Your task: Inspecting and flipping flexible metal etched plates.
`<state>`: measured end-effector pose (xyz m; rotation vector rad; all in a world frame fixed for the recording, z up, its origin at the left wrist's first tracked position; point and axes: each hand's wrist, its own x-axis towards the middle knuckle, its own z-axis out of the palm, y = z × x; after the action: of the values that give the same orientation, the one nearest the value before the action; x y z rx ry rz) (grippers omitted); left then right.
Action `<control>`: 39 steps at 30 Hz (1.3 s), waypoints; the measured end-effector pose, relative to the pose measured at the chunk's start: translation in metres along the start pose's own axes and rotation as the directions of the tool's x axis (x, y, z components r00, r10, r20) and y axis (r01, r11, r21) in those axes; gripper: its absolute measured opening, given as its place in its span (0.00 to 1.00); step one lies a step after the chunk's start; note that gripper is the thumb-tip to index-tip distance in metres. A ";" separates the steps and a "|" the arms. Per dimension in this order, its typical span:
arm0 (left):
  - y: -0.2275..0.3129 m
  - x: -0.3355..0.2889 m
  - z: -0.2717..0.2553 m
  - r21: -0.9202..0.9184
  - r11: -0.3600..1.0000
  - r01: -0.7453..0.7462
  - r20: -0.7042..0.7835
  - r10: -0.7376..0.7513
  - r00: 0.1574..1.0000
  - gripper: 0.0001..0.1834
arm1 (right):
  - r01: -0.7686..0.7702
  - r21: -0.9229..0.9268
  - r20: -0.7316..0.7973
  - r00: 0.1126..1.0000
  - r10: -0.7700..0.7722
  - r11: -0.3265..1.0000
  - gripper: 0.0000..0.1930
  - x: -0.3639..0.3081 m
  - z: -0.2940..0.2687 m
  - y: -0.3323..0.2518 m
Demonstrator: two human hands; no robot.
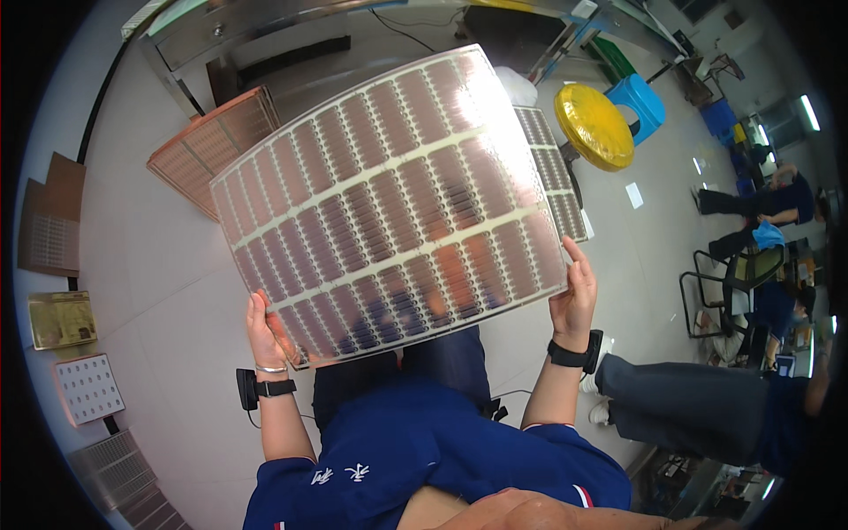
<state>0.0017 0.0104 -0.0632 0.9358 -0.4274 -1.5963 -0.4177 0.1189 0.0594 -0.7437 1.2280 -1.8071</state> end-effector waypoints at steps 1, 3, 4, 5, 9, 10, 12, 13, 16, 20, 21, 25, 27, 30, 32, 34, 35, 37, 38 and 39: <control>0.000 0.000 -0.001 0.042 0.999 -0.013 0.001 0.013 1.000 0.16 | -0.010 -0.003 -0.019 1.000 0.010 1.000 0.22 0.000 0.000 0.001; 0.001 -0.001 -0.001 0.081 0.996 -0.040 0.005 0.040 0.999 0.16 | -0.012 -0.001 -0.030 0.999 0.012 1.000 0.22 0.000 0.001 0.002; 0.001 -0.001 0.000 0.132 0.989 -0.067 -0.013 0.070 0.997 0.16 | -0.022 -0.012 -0.033 0.999 0.021 1.000 0.22 0.000 0.004 0.001; 0.001 0.000 -0.001 0.184 0.979 -0.093 -0.031 0.100 0.994 0.16 | -0.031 -0.023 -0.038 0.999 0.030 0.999 0.22 0.000 0.005 0.000; 0.001 0.002 -0.014 0.224 0.962 -0.156 0.003 0.159 0.987 0.15 | -0.028 -0.054 -0.018 0.999 0.027 0.998 0.21 -0.001 0.000 0.003; 0.001 0.002 -0.018 0.252 0.951 -0.178 0.010 0.181 0.983 0.15 | -0.042 -0.074 0.008 0.999 0.042 0.996 0.21 -0.002 -0.003 0.003; 0.003 0.003 -0.016 0.279 0.938 -0.207 0.019 0.210 0.978 0.15 | -0.049 -0.092 0.039 0.998 0.053 0.995 0.22 -0.001 0.000 0.004; 0.006 0.001 -0.008 0.279 0.936 -0.215 -0.012 0.227 0.974 0.15 | -0.039 -0.100 -0.012 0.999 0.038 0.994 0.20 -0.002 0.005 0.004; 0.009 0.000 -0.005 0.270 0.938 -0.218 -0.042 0.238 0.970 0.15 | -0.042 -0.122 -0.037 0.999 0.037 0.992 0.20 -0.004 0.010 0.001; 0.013 0.001 -0.011 0.255 0.947 -0.193 -0.031 0.208 0.978 0.15 | -0.074 -0.116 0.130 0.988 0.089 0.991 0.20 -0.006 -0.016 0.007; 0.015 0.002 -0.013 0.256 0.948 -0.190 -0.026 0.203 0.979 0.15 | -0.073 -0.115 0.122 0.989 0.087 0.991 0.20 -0.008 -0.011 0.004; 0.019 0.001 -0.017 0.229 0.964 -0.135 0.058 0.125 0.991 0.15 | -0.059 -0.180 0.114 0.990 0.080 0.982 0.20 -0.012 0.005 -0.002; 0.018 0.001 -0.018 0.215 0.970 -0.111 0.025 0.108 0.994 0.14 | -0.061 -0.208 0.133 0.987 0.091 0.976 0.20 -0.012 0.003 -0.003; 0.018 0.001 -0.019 0.209 0.975 -0.076 0.007 0.076 0.997 0.14 | -0.076 -0.213 0.132 0.986 0.105 0.974 0.20 -0.013 0.004 -0.002; 0.020 0.000 -0.015 0.194 0.980 -0.050 0.023 0.046 0.999 0.13 | -0.080 -0.209 0.124 0.987 0.107 0.975 0.20 -0.012 0.004 -0.002; 0.024 -0.002 -0.009 0.173 0.984 -0.036 0.013 0.034 0.999 0.13 | -0.071 -0.229 0.117 0.988 0.100 0.971 0.22 -0.011 0.006 -0.001; 0.025 -0.003 -0.006 0.151 0.988 -0.022 0.003 0.022 1.000 0.13 | -0.063 -0.249 0.112 0.989 0.093 0.966 0.23 -0.011 0.008 -0.001; 0.025 -0.003 -0.004 0.126 0.992 -0.016 -0.006 0.017 1.000 0.13 | -0.057 -0.246 0.095 0.992 0.082 0.968 0.23 -0.011 0.008 0.001; 0.025 -0.004 -0.003 0.098 0.995 -0.011 -0.014 0.012 1.000 0.13 | -0.048 -0.243 0.079 0.994 0.070 0.969 0.23 -0.011 0.007 0.003; 0.026 -0.005 0.000 0.098 0.995 -0.011 -0.016 0.012 1.000 0.13 | -0.049 -0.243 0.079 0.994 0.071 0.969 0.23 -0.010 0.005 0.004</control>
<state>0.0184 0.0087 -0.0421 1.0183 -0.5029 -1.5677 -0.4078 0.1245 0.0575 -0.9016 1.4120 -1.5759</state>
